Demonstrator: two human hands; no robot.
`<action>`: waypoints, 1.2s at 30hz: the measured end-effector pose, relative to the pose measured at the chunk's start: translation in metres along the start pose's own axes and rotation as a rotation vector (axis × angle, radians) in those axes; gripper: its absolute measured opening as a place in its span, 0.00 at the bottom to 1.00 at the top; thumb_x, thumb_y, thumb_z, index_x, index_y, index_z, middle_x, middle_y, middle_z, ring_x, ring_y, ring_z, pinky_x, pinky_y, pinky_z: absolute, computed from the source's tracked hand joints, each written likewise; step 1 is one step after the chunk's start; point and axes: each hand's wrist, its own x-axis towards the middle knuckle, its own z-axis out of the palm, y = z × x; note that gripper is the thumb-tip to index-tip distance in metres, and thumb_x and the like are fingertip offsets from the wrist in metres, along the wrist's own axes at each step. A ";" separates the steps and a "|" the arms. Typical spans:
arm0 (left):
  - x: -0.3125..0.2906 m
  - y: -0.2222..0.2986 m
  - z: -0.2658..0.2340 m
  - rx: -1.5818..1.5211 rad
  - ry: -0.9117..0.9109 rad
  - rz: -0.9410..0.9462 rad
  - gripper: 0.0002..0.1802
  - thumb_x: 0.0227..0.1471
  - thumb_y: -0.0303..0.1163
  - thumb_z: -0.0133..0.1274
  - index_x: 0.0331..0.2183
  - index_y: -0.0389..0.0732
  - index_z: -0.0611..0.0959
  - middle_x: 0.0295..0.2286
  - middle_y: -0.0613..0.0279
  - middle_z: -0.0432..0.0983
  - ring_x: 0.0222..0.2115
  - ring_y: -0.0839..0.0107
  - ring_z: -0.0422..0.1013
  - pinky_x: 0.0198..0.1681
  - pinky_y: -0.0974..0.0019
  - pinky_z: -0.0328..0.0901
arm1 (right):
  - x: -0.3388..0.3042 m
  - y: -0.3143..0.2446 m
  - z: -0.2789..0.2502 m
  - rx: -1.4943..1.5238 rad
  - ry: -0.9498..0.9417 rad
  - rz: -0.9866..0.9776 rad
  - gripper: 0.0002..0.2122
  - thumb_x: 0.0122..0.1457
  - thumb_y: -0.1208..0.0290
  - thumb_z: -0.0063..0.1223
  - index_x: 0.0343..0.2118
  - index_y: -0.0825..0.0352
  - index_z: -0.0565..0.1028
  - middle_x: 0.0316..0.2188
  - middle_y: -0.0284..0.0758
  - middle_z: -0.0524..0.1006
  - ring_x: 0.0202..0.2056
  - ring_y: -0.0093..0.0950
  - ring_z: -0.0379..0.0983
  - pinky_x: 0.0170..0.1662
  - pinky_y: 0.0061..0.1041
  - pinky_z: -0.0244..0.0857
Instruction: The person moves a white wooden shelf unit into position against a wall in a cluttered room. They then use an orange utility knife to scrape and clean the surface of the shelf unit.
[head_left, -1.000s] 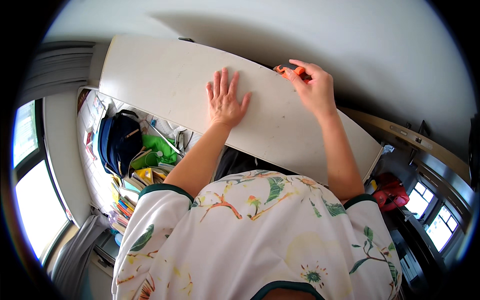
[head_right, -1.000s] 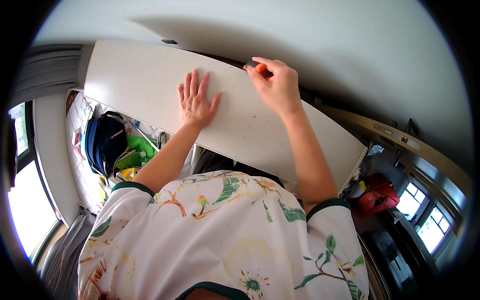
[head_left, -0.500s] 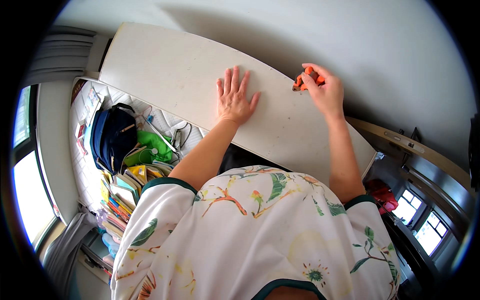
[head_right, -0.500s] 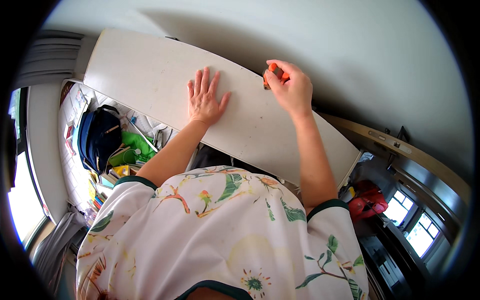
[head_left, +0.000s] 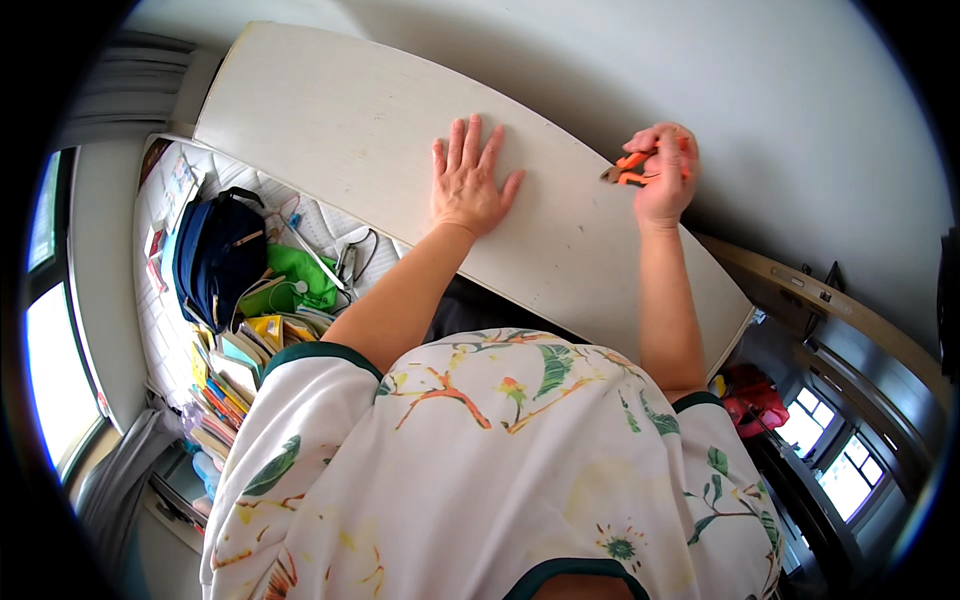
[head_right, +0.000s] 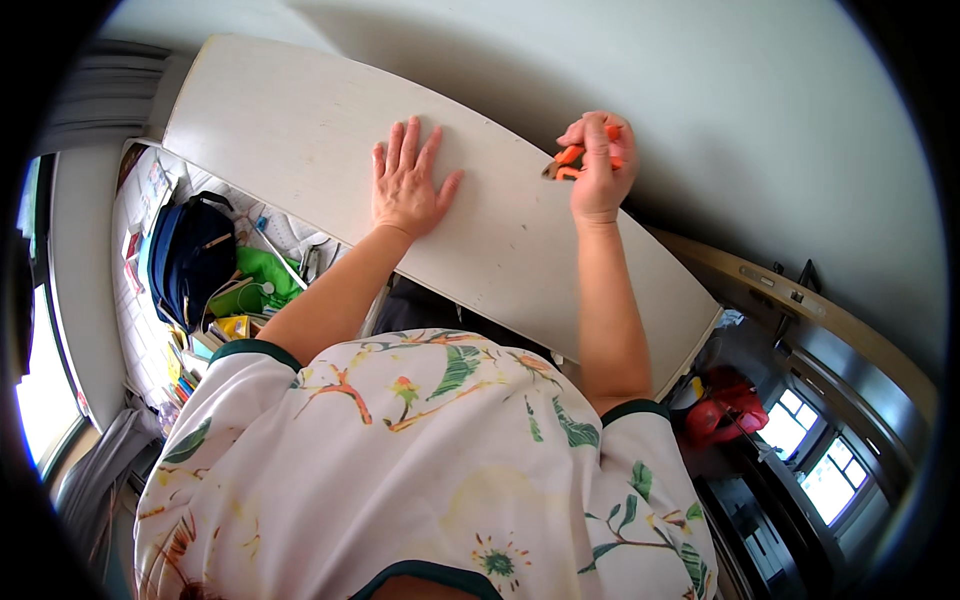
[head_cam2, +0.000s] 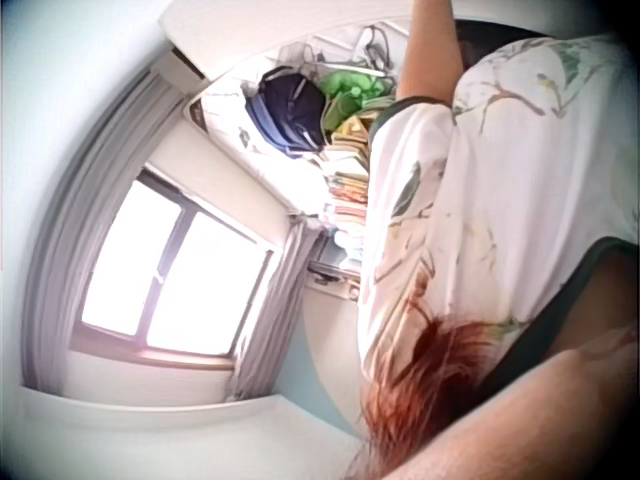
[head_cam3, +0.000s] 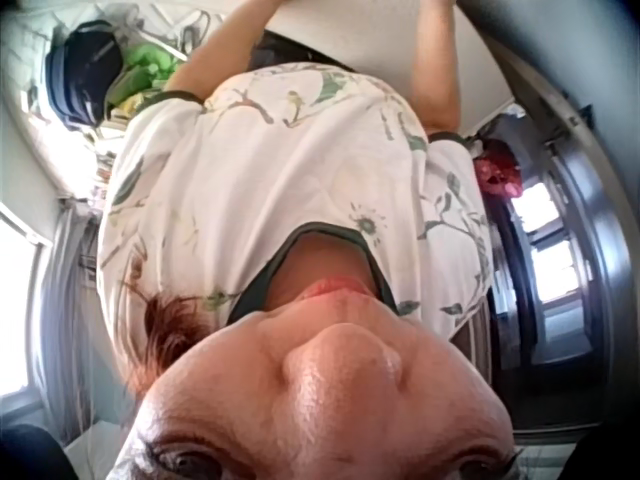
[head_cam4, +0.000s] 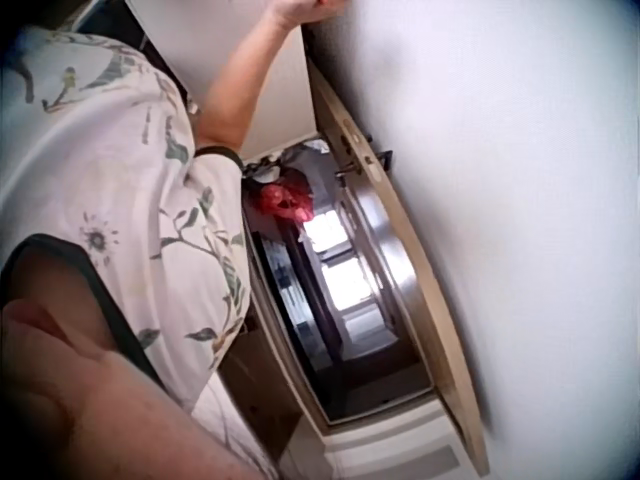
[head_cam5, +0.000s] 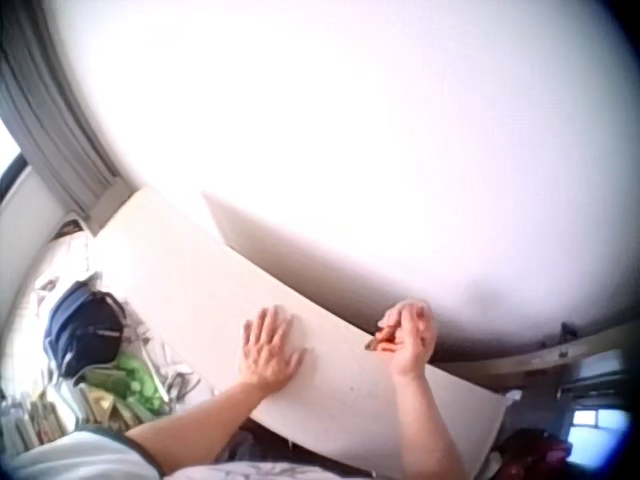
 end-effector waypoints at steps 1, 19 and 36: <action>0.000 -0.001 0.000 0.005 -0.001 0.000 0.36 0.54 0.55 0.42 0.60 0.49 0.59 0.62 0.56 0.45 0.63 0.57 0.39 0.63 0.49 0.36 | 0.006 -0.003 -0.003 0.025 -0.019 -0.050 0.08 0.60 0.72 0.42 0.26 0.68 0.67 0.25 0.37 0.73 0.29 0.27 0.69 0.35 0.25 0.67; 0.000 0.000 0.003 0.016 -0.019 0.015 0.36 0.55 0.55 0.41 0.60 0.50 0.58 0.62 0.55 0.43 0.63 0.56 0.38 0.63 0.48 0.35 | 0.015 0.031 0.004 -0.084 -0.081 -0.076 0.08 0.58 0.72 0.41 0.25 0.70 0.68 0.19 0.35 0.71 0.24 0.23 0.68 0.28 0.21 0.63; -0.002 0.002 0.001 0.037 -0.028 0.010 0.36 0.54 0.55 0.42 0.60 0.50 0.59 0.62 0.55 0.44 0.63 0.56 0.40 0.63 0.48 0.36 | 0.007 0.040 0.007 -0.038 -0.119 -0.090 0.08 0.59 0.71 0.41 0.26 0.69 0.67 0.21 0.35 0.71 0.23 0.22 0.66 0.29 0.21 0.63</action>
